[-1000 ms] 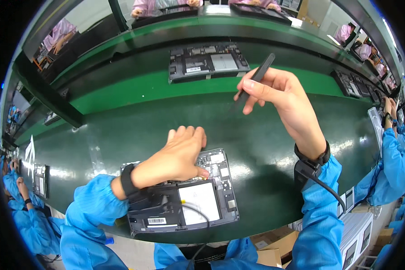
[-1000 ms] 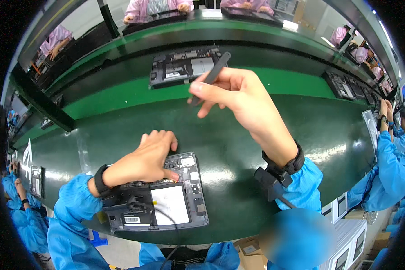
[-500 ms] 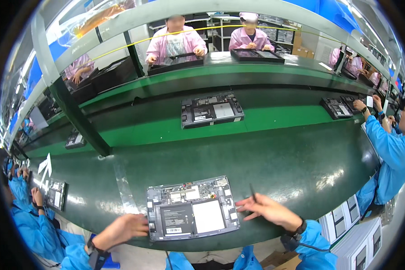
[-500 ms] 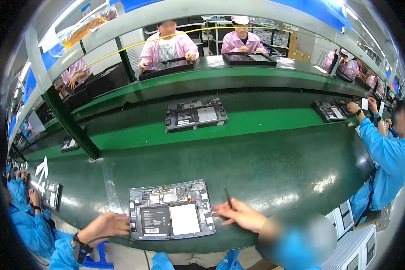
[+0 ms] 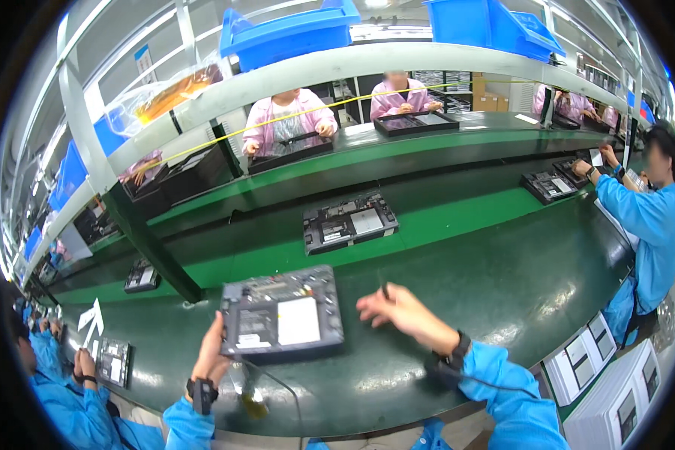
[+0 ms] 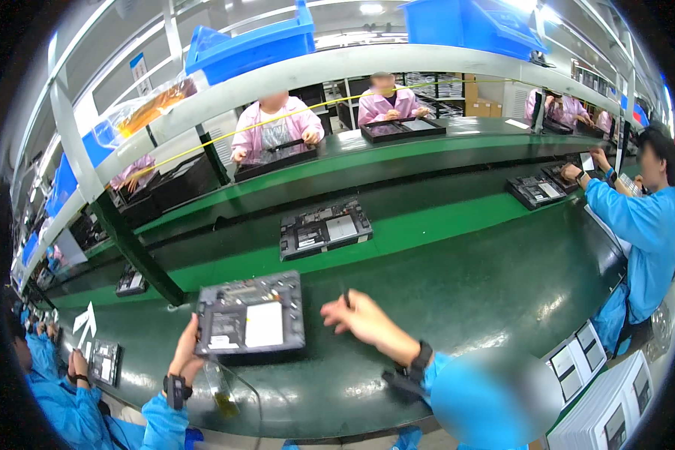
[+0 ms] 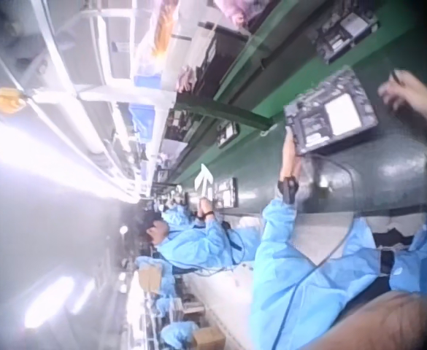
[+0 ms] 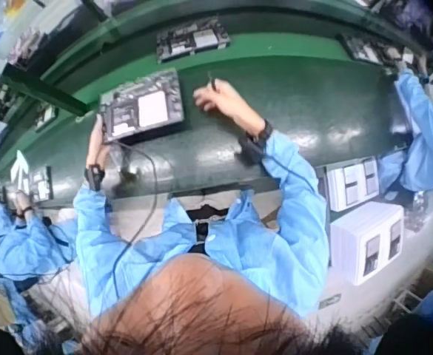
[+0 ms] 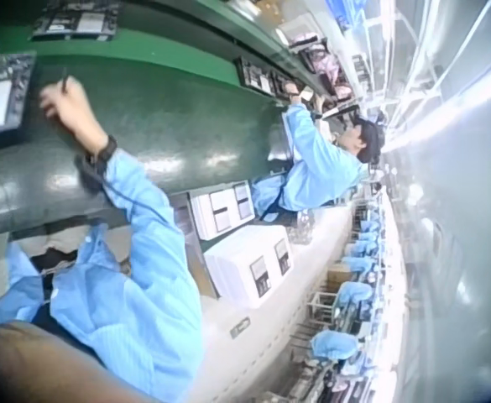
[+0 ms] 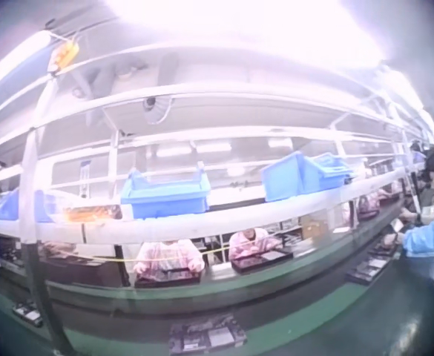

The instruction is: Assembling internal components and applying tape to the battery of a tablet on an assembly line.

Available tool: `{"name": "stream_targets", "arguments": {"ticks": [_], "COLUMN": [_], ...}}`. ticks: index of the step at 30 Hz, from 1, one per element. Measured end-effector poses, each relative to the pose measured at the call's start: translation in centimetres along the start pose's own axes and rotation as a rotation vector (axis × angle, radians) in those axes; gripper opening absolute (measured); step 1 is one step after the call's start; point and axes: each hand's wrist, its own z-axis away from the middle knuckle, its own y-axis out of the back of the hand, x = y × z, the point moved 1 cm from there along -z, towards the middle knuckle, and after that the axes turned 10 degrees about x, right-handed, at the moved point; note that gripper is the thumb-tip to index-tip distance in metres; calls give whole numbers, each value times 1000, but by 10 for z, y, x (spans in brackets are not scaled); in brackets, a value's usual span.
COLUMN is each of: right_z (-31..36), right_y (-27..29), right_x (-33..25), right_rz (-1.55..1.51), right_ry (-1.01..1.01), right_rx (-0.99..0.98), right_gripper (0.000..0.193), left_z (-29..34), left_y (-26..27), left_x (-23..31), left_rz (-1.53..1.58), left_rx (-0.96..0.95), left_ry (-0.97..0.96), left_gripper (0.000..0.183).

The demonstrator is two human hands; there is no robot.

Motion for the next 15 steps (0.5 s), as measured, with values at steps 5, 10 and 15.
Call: {"name": "stream_targets", "arguments": {"ticks": [5, 10, 15], "right_z": [-110, -134, -154], "right_y": [90, 138, 132], "right_x": [-2, 15, 9], "right_rz": [62, -23, -18], "right_ry": [122, 110, 85], "right_rx": [454, 611, 542], "right_gripper": [19, 19, 18], "left_z": [-136, -219, -287], "left_y": [38, 10, 66], "left_x": [59, 75, 111], "left_rz": [56, 63, -319], "left_rx": [-50, 166, 85], "left_ry": [-62, -43, -83], "left_gripper": [54, 54, 46]}}
